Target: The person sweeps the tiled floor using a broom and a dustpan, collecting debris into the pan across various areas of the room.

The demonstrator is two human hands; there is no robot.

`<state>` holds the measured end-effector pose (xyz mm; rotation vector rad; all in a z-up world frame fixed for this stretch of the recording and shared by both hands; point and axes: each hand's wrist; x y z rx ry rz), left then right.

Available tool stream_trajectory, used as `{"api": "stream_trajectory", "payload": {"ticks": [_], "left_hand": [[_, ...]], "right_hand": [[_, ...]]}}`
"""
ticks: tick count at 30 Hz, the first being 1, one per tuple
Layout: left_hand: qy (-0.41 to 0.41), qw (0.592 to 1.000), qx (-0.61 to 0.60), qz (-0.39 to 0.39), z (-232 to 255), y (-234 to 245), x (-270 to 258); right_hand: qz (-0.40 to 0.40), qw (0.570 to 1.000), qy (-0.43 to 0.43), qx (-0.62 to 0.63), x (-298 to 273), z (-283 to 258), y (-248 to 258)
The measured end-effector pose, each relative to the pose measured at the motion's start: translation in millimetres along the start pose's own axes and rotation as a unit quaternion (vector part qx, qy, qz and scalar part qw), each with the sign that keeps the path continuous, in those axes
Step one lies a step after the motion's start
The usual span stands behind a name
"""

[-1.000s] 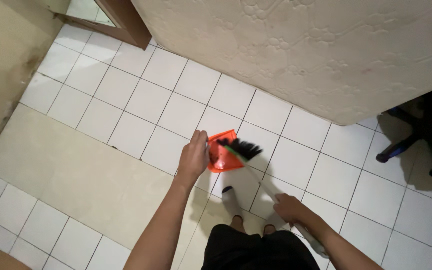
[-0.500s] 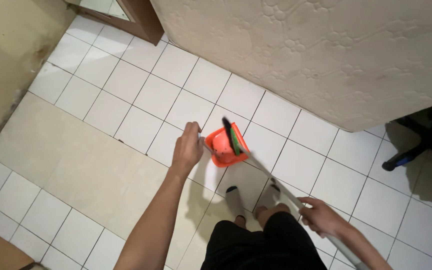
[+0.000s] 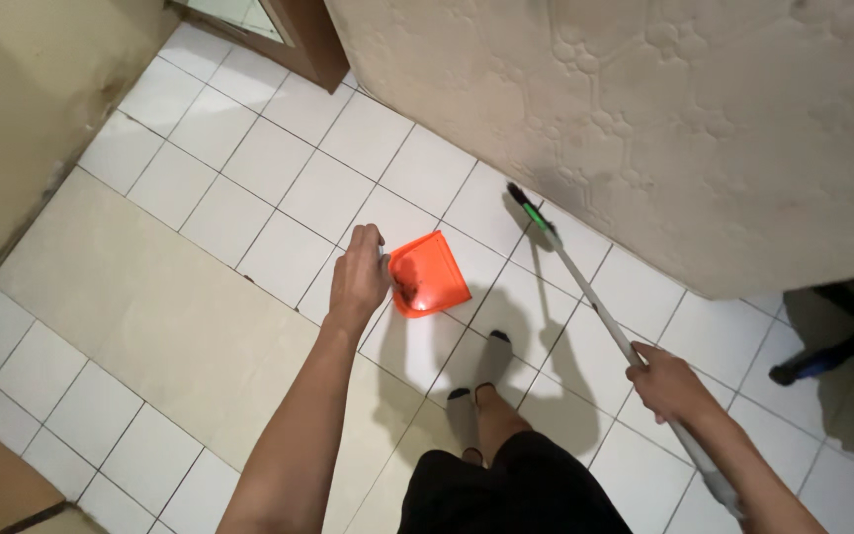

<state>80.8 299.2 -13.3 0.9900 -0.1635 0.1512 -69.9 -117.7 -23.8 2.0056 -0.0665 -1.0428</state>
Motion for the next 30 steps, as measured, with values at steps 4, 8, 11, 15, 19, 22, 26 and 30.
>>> {"api": "stream_trajectory", "payload": {"ticks": [4, 8, 11, 15, 19, 22, 26, 30], "left_hand": [[0.01, 1.0, -0.003, 0.004, -5.2, -10.5, 26.2], [-0.006, 1.0, -0.004, 0.01, -7.4, -20.0, 45.3], [0.0, 1.0, -0.003, 0.014, -5.7, -26.5, 53.1], [0.024, 1.0, 0.014, 0.0, -3.1, -27.2, 62.0], [0.047, 0.999, 0.008, 0.004, 0.5, -22.5, 60.8], [0.055, 0.998, 0.019, -0.003, 1.8, -20.9, 59.3], [0.059, 0.998, 0.008, 0.011, 1.1, -18.9, 55.9], [0.031, 0.999, -0.022, 0.034, 3.4, -14.0, 51.9]], "right_hand": [[0.005, 0.992, 0.067, -0.105, 58.8, -23.1, -21.0], [-0.04, 0.996, 0.058, -0.063, 114.1, -36.8, -60.7], [-0.067, 0.995, 0.051, -0.05, 128.4, -48.3, -92.8], [-0.123, 0.987, 0.054, -0.089, 117.8, -67.2, -119.4], [-0.178, 0.981, 0.075, 0.012, 106.4, -67.2, -118.2], [-0.246, 0.965, 0.064, 0.066, 111.3, -69.0, -117.9], [-0.306, 0.941, 0.05, 0.135, 110.6, -66.7, -101.1], [-0.304, 0.937, 0.01, 0.172, 93.2, -50.0, -60.3]]}}
Point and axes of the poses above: each hand's wrist, its own x-axis towards the middle knuckle, its own y-axis out of the back of the hand, z = x × y, and after that the axes turned 13 degrees about z, right-handed
